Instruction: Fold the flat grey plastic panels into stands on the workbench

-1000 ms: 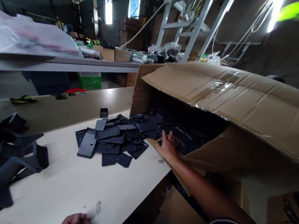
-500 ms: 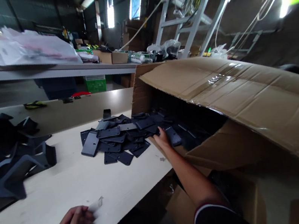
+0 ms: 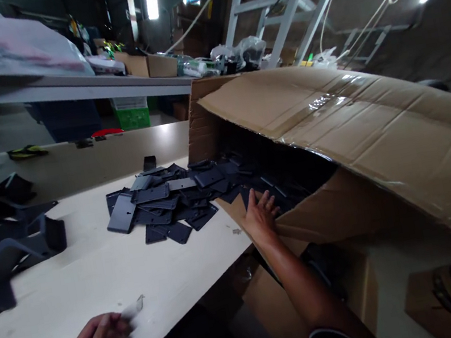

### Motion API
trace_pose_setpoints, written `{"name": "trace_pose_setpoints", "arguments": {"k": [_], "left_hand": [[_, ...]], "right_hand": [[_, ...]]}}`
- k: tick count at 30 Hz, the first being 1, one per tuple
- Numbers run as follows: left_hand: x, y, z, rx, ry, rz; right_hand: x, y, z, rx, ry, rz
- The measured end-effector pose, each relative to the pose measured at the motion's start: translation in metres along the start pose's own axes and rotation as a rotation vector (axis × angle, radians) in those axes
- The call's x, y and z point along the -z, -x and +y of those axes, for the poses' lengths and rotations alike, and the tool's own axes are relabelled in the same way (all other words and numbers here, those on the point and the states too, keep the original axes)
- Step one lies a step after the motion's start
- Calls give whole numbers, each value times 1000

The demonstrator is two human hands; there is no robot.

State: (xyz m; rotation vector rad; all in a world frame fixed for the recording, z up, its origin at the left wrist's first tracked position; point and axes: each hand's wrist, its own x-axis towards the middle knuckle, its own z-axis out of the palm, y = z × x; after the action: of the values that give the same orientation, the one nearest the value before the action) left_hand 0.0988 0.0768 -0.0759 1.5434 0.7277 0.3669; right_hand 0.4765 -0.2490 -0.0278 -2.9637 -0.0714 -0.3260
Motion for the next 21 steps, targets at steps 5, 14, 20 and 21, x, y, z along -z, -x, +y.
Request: {"name": "trace_pose_setpoints", "arguments": {"k": [5, 14, 20, 21], "left_hand": [[0, 1, -1, -16, 38, -7], [-5, 2, 2, -44, 78, -28], [-7, 7, 14, -92, 68, -64], [-7, 8, 15, -95, 72, -66]], "right_hand": [[-23, -26, 5, -170, 83, -146], [-24, -37, 12, -40, 102, -135], [-32, -34, 0, 225, 10, -8], [-33, -36, -3, 256, -11, 9]]}}
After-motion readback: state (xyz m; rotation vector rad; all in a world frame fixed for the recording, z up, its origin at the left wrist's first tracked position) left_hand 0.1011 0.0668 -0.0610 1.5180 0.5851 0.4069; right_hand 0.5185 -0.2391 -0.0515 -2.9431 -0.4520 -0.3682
